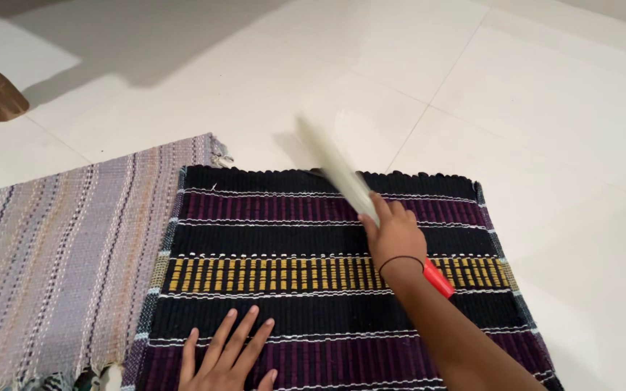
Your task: The person sweeps a rug using a hand broom, then picks up the rug to shake it before placing it back on the floor.
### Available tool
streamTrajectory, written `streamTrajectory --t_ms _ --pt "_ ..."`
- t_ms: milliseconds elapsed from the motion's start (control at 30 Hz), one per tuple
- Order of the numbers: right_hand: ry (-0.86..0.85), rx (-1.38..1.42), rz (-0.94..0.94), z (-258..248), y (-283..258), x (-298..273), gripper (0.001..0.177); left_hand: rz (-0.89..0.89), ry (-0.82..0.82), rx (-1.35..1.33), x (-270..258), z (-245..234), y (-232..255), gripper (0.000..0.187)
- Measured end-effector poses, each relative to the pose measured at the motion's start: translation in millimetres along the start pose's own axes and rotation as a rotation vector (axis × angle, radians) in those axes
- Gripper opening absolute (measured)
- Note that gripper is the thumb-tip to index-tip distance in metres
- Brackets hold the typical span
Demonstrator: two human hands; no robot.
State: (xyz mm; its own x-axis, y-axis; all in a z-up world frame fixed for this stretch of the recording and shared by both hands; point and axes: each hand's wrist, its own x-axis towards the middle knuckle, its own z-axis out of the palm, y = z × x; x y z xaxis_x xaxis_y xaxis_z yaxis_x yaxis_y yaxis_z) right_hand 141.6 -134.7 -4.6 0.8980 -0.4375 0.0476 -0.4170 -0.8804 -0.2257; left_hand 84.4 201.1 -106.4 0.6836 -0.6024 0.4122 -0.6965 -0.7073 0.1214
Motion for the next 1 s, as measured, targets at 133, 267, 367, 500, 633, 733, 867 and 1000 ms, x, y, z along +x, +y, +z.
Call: streamTrajectory --t_ms 133,267,367,500,633,733,867,1000 --pt "-0.02 0.064 -0.353 -1.5 -13.8 -15.6 0.054 -0.017 -0.068 -0.003 4.6 -7.8 2.9 0.079" --pt "0.115 0.139 -1.109 18.5 -34.8 -51.9 0.051 -0.024 -0.087 -0.057 16.6 -31.0 9.3 0.078" --pt "0.027 -0.014 -0.976 21.7 -32.7 -46.5 0.048 -0.054 -0.168 -0.062 18.7 -46.1 15.6 0.073" --pt "-0.109 -0.171 -0.347 5.4 -13.7 -0.1 0.05 -0.093 -0.255 -0.075 23.1 -49.7 16.0 0.075" --pt "0.164 -0.004 -0.016 3.9 -18.6 4.8 0.053 -0.066 -0.197 -0.062 26.8 -45.5 14.2 0.075" --pt "0.118 0.041 -0.48 15.0 -24.0 -8.4 0.058 -0.074 -0.212 -0.066 26.7 -49.1 15.2 0.074" --pt "0.011 0.02 -1.092 29.8 -14.2 -25.6 0.052 -0.145 -0.371 -0.097 28.4 -55.3 17.4 0.074" --pt "-0.026 -0.216 -0.688 22.1 12.1 -15.9 0.051 -0.094 -0.25 -0.093 29.1 -53.5 14.3 0.07"
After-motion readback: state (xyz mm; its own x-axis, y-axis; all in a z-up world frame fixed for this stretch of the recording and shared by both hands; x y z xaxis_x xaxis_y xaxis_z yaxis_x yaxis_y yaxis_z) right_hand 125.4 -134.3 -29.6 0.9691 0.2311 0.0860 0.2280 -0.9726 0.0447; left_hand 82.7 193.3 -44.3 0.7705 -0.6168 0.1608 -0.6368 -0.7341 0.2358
